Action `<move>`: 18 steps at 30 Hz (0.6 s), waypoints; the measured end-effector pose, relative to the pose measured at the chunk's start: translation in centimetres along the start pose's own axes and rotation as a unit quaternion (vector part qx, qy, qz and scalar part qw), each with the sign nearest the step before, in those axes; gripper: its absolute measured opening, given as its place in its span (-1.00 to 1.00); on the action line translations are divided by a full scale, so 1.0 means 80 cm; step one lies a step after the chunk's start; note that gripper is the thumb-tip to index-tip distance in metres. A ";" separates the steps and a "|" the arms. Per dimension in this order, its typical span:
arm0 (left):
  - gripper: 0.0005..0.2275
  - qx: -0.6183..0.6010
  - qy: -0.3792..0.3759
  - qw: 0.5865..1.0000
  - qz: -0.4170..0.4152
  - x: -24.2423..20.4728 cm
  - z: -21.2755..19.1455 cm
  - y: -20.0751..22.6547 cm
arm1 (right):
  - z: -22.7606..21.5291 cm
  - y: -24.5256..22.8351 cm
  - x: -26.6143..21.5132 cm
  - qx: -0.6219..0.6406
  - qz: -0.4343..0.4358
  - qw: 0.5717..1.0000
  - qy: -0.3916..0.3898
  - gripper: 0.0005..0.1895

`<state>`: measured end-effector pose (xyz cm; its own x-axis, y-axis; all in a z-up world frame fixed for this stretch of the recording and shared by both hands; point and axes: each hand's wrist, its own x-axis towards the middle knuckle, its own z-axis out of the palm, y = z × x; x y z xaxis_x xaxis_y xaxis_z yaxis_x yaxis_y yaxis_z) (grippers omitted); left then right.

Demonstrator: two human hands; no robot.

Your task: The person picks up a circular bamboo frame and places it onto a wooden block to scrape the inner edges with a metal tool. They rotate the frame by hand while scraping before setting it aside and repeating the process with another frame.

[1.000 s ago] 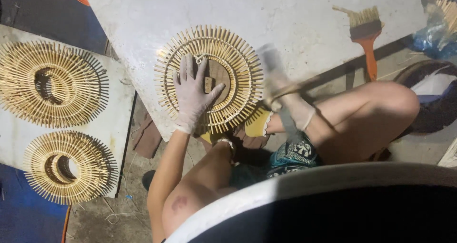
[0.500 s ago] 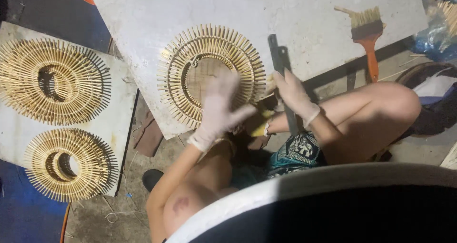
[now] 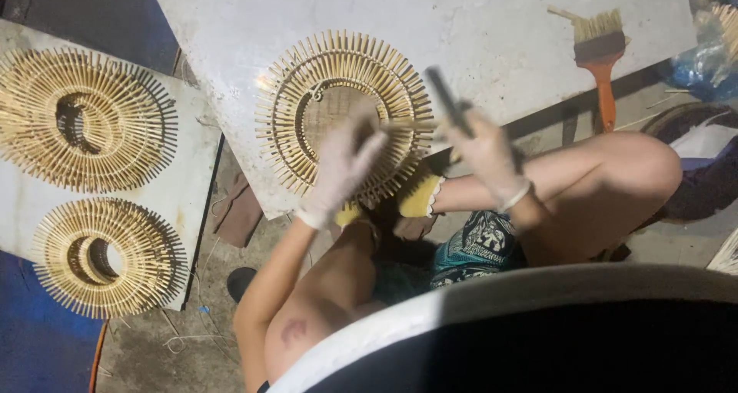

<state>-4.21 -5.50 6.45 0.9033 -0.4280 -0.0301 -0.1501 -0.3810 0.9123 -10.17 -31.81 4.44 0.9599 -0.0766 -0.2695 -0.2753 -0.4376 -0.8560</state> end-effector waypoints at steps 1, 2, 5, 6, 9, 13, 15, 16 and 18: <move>-0.51 0.150 -0.002 0.988 -0.034 0.009 -0.012 -0.005 | -0.010 -0.017 0.004 -0.029 0.073 0.997 0.023 -0.69; -0.51 0.149 -0.001 0.988 -0.034 0.009 -0.023 -0.023 | -0.013 0.002 0.008 -0.029 0.072 0.997 0.023 -0.69; -0.31 0.303 0.042 0.952 0.022 0.015 -0.045 -0.071 | -0.015 0.039 0.021 -0.242 -0.076 0.957 0.138 -0.74; -0.28 0.326 0.049 0.944 0.027 0.016 -0.043 -0.084 | -0.013 0.040 0.024 -0.234 -0.084 0.959 0.135 -0.76; -0.25 0.337 0.048 0.940 0.018 0.013 -0.039 -0.101 | 0.002 0.047 0.027 -0.235 -0.089 0.959 0.130 -0.77; -0.26 0.330 0.051 0.943 0.018 0.009 -0.036 -0.104 | 0.004 0.050 0.030 -0.223 -0.140 0.953 0.150 -0.79; -0.24 0.335 0.051 0.939 0.054 0.014 -0.034 -0.107 | 0.004 0.052 0.036 -0.222 -0.141 0.953 0.150 -0.79; -0.22 0.340 0.052 0.935 0.089 0.016 -0.033 -0.108 | 0.004 0.053 0.039 -0.221 -0.142 0.953 0.151 -0.79; -0.23 0.350 0.034 0.930 0.105 0.022 -0.034 -0.099 | -0.001 0.049 0.042 -0.218 -0.143 0.955 0.139 -0.78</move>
<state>-0.31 -1.02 0.24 0.8438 -0.5100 0.1669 -0.5304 -0.7454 0.4039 -7.99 -33.84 0.17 0.9862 -0.1064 0.1267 -0.0102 -0.8036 -0.5950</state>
